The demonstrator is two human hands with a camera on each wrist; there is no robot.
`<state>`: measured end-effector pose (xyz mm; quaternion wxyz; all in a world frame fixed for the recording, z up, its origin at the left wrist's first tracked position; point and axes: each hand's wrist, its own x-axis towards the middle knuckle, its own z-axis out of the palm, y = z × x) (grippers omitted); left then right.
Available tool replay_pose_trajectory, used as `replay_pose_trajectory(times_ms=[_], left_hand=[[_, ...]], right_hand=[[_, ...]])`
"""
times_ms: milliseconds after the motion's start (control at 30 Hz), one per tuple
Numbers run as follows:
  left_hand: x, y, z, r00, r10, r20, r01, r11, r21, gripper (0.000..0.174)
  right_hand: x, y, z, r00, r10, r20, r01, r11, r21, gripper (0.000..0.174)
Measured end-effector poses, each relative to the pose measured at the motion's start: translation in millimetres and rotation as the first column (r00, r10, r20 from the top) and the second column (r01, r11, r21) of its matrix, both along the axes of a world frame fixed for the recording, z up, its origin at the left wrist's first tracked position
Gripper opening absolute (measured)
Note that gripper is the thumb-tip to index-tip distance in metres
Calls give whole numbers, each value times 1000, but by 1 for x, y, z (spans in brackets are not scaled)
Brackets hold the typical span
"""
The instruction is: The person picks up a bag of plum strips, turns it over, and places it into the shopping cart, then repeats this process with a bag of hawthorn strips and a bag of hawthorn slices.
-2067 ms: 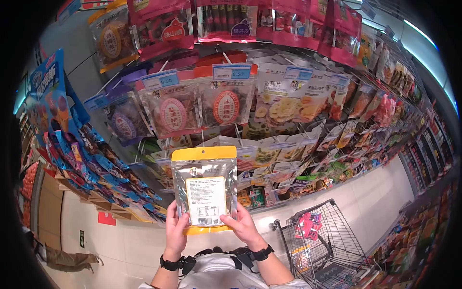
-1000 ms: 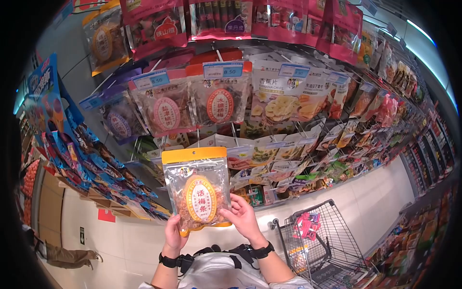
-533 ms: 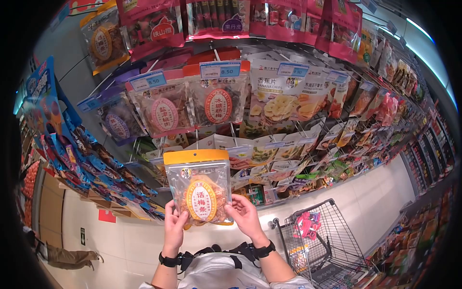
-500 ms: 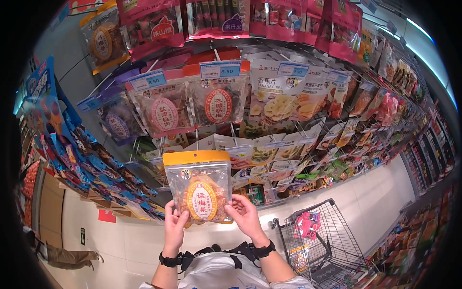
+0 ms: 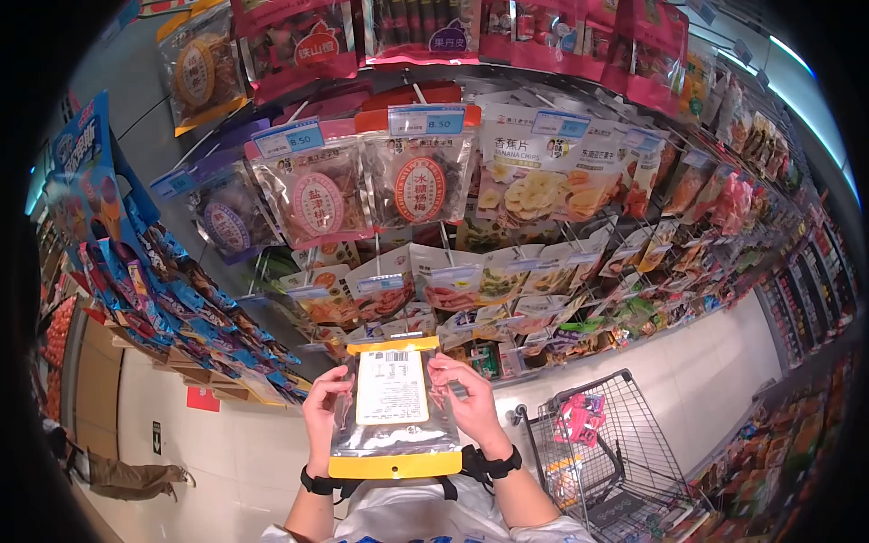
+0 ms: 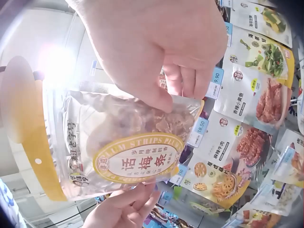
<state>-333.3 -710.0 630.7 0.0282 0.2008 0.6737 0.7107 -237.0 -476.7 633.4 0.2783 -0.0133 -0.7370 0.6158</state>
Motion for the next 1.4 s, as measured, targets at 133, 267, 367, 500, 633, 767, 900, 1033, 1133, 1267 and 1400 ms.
replay_pose_trajectory(times_ms=[133,267,367,500,633,767,900,1033,1133,1267,1400], left_hand=[[1,-4,-3,998,-32,50,26,994,107,22],[2,-7,-2,1000,11,-8,-11,1000,-7,20],[5,-7,4,997,26,-78,-33,996,-80,17],[6,-10,-6,999,11,-50,-16,996,-92,18],[13,-4,5,996,-3,86,-4,997,75,31],[13,-10,9,986,-117,123,107,991,80,28],[12,-15,11,950,-196,244,191,981,45,27],[6,-19,9,820,-407,403,195,860,472,38],[2,-20,7,761,-533,371,314,802,507,52],[3,-13,9,753,-491,438,258,833,489,56],[-6,-24,-12,678,-545,493,379,834,401,52]], right_hand=[[3,-6,1,999,18,44,-16,999,-52,9],[5,-8,0,997,49,64,-40,989,-144,10],[6,-7,-9,995,77,58,-62,971,-231,16],[11,-16,1,993,62,101,-34,965,-259,20],[13,-20,-14,994,5,112,30,950,-312,20],[14,-19,-6,995,37,97,-11,967,-254,13],[21,-5,0,952,175,250,-63,915,-399,22],[25,0,-5,942,316,113,-147,692,-706,32],[27,1,-12,926,378,2,-243,599,-763,37],[29,-3,-14,920,388,60,-229,655,-720,42],[36,-10,-22,945,320,72,-167,659,-733,41]])
